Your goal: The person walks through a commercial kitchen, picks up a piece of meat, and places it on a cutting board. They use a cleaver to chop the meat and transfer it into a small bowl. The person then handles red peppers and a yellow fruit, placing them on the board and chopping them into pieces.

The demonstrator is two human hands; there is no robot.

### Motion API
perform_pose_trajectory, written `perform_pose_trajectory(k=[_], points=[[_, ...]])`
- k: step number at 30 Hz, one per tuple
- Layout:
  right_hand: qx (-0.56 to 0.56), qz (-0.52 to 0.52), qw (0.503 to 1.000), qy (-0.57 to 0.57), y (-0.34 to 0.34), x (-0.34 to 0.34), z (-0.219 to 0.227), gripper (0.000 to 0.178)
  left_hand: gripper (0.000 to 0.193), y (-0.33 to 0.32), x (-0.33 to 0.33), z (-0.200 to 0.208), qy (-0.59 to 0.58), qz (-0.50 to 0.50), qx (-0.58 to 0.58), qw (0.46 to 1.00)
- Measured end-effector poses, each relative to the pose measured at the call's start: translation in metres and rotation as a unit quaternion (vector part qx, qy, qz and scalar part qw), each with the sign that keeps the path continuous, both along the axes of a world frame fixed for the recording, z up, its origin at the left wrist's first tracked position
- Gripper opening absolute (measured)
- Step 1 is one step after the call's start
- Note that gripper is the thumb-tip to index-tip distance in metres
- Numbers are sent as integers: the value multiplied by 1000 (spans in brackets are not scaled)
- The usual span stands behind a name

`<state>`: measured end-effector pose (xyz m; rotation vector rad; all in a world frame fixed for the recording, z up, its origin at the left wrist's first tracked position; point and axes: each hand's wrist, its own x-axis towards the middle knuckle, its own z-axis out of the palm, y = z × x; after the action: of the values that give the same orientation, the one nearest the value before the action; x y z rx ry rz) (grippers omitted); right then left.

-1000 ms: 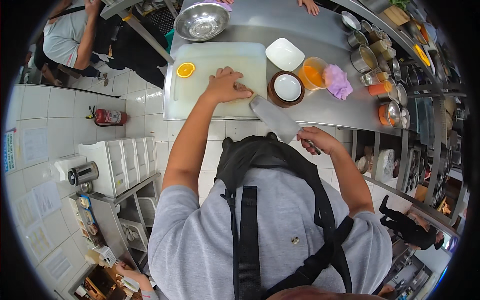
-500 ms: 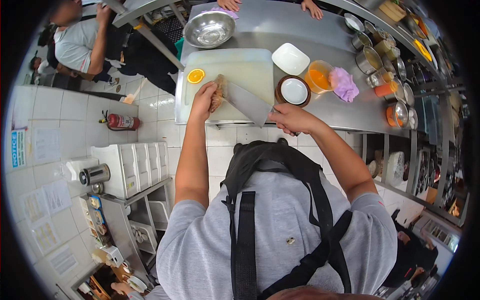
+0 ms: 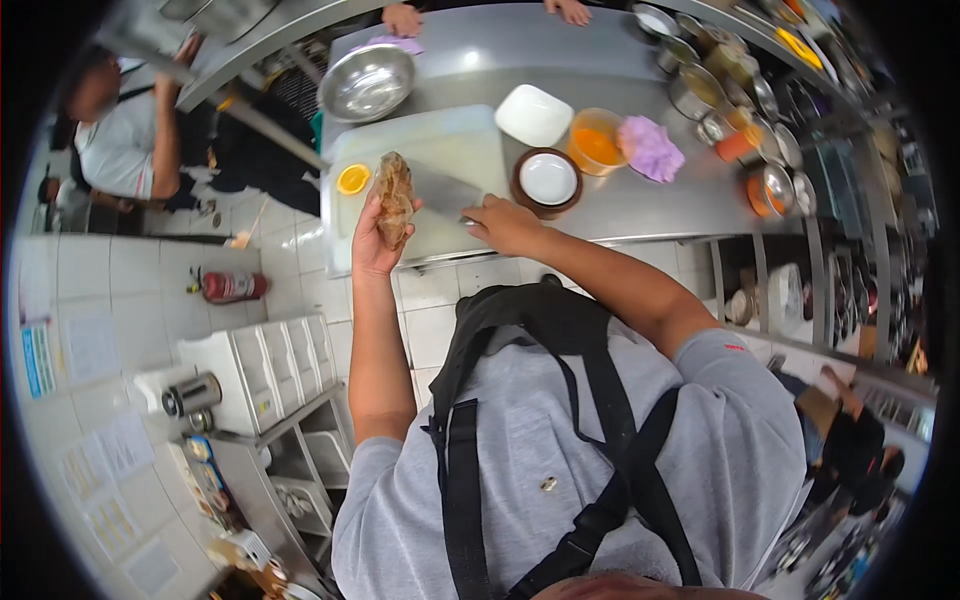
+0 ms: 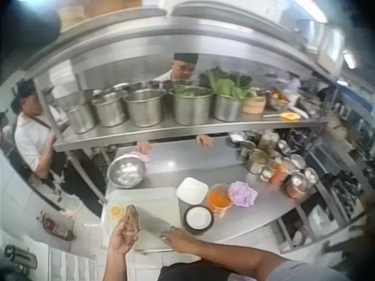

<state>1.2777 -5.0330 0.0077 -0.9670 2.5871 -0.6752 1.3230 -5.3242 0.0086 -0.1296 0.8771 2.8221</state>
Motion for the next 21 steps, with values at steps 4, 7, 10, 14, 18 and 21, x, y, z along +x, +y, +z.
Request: perform_pose_trajectory(k=[4, 7, 10, 14, 18, 21], points=[[-270, -272, 826, -414, 34, -74, 6, 61, 55, 54, -48, 14, -10, -121, -140, 983], [-311, -239, 832, -392, 75, -97, 68, 58, 63, 108, -94, 34, 16, -210, -310, 927], [-337, -225, 854, -326, 120, -112, 53, 48, 75, 168, -124, 62, 189, -221, -529, 798], [-266, -246, 931, -51, 161, -74, 8, 30, 86, 218, -112, 61, 391, -135, -655, 632], [-190, -169, 957, 137, 168, -35, 3, 42, 63, 195, -93, 23, 374, -42, -701, 606], [-268, -289, 918, 45, 164, -29, 4, 34, 43, 174, -87, 10, 221, -81, -723, 649]])
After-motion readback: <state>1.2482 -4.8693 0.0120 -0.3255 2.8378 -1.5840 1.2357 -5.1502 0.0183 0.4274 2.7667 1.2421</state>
